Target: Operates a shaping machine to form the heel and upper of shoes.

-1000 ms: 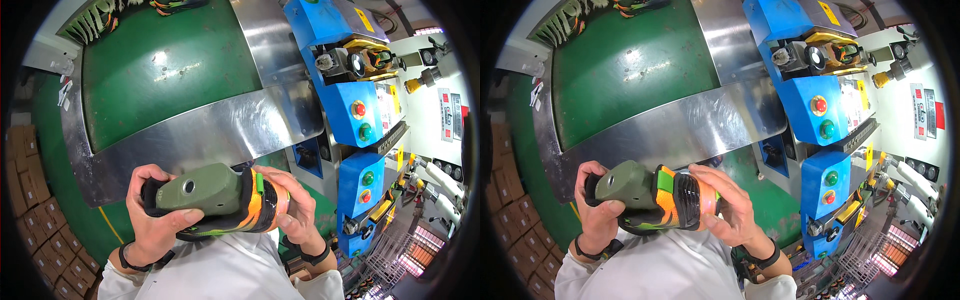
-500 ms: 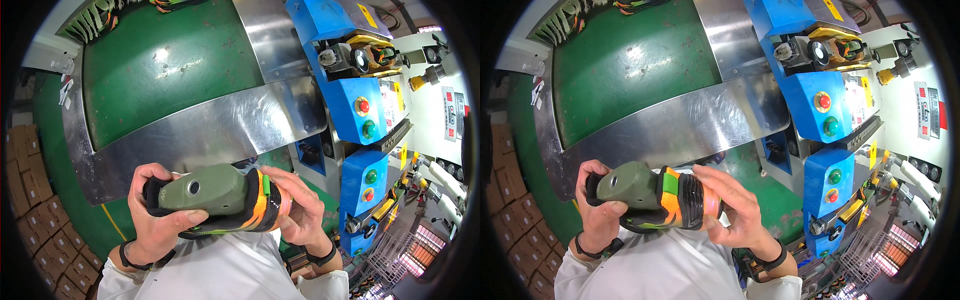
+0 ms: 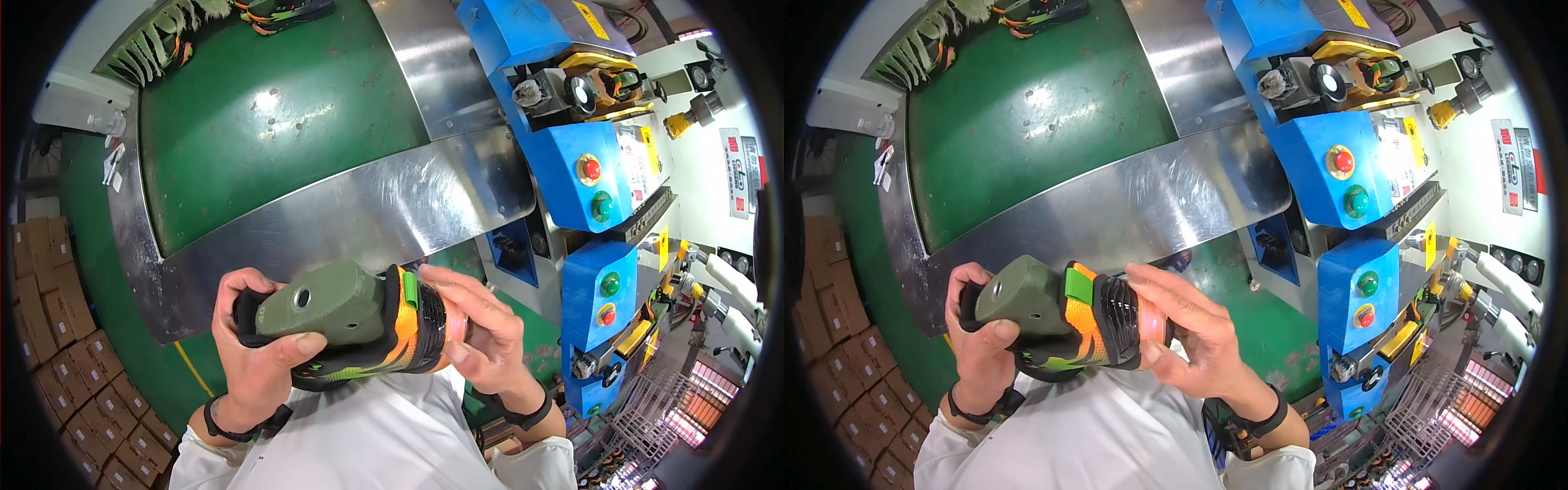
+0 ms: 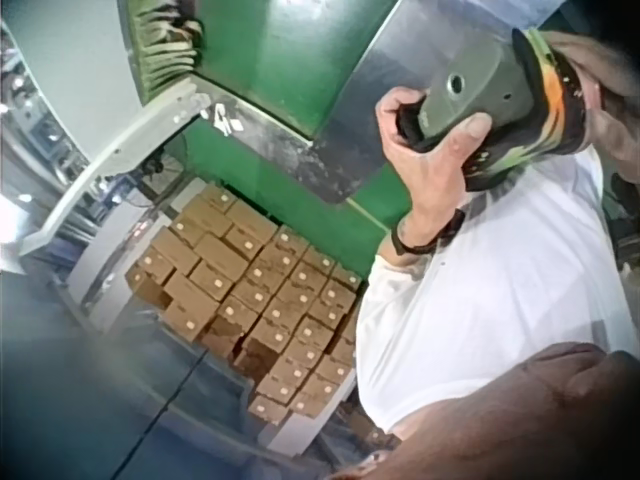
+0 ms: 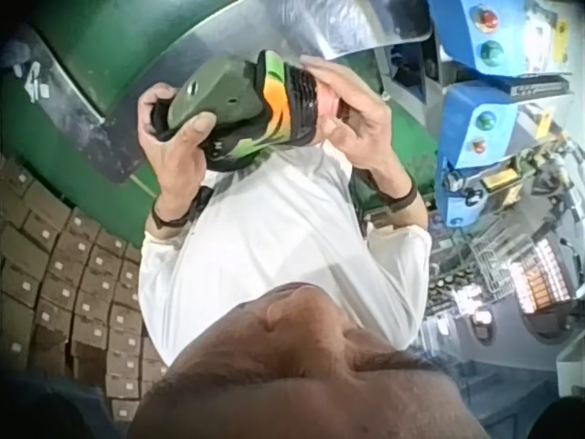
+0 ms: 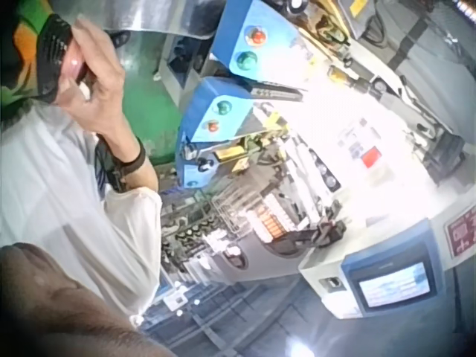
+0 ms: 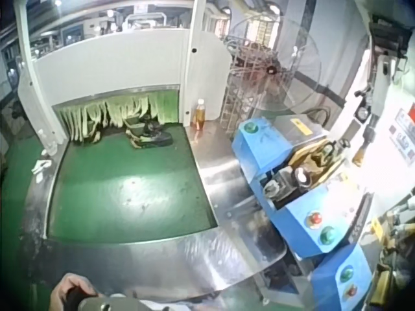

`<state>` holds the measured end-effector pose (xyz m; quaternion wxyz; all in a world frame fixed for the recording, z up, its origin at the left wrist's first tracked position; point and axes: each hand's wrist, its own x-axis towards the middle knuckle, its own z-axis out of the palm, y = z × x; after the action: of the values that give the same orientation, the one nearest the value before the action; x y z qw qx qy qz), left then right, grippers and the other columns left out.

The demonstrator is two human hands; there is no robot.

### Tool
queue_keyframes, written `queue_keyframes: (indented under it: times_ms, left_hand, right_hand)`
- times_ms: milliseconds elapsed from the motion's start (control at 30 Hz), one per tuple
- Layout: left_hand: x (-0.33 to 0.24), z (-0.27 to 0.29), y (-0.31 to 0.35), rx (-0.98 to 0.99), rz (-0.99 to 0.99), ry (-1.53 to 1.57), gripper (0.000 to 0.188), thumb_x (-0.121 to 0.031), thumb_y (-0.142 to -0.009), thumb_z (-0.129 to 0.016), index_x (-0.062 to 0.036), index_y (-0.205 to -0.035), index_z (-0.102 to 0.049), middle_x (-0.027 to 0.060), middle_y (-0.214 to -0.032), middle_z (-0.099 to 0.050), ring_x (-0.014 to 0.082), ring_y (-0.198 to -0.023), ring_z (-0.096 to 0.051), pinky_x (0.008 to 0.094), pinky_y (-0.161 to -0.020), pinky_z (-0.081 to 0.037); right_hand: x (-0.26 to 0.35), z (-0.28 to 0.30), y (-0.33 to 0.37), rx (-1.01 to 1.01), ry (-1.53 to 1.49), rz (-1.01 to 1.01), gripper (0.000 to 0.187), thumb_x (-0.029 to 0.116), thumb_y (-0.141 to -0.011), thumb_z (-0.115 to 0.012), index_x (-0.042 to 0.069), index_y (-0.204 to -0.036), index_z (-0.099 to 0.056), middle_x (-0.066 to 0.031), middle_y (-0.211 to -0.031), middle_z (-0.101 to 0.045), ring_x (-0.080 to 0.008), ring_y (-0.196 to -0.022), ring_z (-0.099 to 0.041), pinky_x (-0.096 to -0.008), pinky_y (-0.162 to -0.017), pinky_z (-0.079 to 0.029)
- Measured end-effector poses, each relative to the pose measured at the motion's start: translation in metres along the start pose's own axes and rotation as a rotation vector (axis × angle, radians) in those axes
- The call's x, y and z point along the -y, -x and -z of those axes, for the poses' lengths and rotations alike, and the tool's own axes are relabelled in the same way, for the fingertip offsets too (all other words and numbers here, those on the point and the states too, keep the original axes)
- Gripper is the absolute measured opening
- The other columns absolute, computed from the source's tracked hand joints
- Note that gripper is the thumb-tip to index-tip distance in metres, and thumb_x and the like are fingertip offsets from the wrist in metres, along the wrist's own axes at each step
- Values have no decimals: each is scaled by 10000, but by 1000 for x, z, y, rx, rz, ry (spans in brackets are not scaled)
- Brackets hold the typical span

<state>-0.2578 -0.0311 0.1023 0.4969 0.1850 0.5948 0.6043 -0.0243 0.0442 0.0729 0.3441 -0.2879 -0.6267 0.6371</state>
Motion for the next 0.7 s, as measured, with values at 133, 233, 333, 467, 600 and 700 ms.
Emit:
queue_keyframes:
  times_ms: [133, 233, 333, 467, 600, 700]
  left_hand:
    - [1, 2, 3, -8, 1, 2, 602, -79, -578, -850, -65, -1028, -450, 62, -925, -589, 119, -851, -573, 258, -786, -469]
    - [1, 2, 2, -1, 29, 26, 604, -68, -574, -846, -66, -1029, -449, 64, -928, -589, 120, -849, -572, 258, -786, -467]
    - [-1, 2, 2, 0, 23, 13, 606, -61, -572, -847, -66, -1029, -449, 64, -931, -588, 122, -850, -572, 259, -790, -466]
    - [2, 0, 3, 19, 18, 14, 613, -62, -569, -854, -67, -1029, -450, 64, -935, -587, 124, -856, -573, 260, -796, -467]
    - [2, 2, 2, 20, 19, -9, 620, -75, -568, -867, -68, -1029, -452, 64, -936, -585, 125, -864, -574, 261, -799, -468]
    - [2, 1, 3, 9, 32, 23, 631, -91, -565, -881, -69, -1028, -453, 63, -938, -581, 124, -868, -573, 264, -800, -472]
  right_hand:
    - [2, 4, 1, 51, -127, -17, 560, -16, -752, -598, -97, -1296, -492, -260, -1352, -458, -321, -1253, -480, -404, -1032, -396]
    - [2, 5, 0, 74, -92, -8, 575, -26, -741, -602, -99, -1300, -487, -257, -1358, -453, -324, -1266, -468, -411, -1043, -387]
    - [1, 3, 1, 63, -88, -3, 582, -20, -736, -608, -99, -1300, -488, -254, -1357, -455, -328, -1264, -471, -415, -1043, -387]
    - [2, 4, 7, 43, -116, -24, 584, -6, -735, -621, -95, -1298, -493, -251, -1351, -462, -333, -1264, -472, -419, -1043, -387]
    - [0, 3, 6, 39, -90, 11, 582, -9, -736, -622, -93, -1297, -494, -250, -1352, -461, -331, -1259, -477, -415, -1037, -395]
    - [0, 2, 6, 44, -71, 12, 578, -8, -740, -627, -90, -1297, -496, -250, -1349, -463, -331, -1255, -480, -410, -1027, -406]
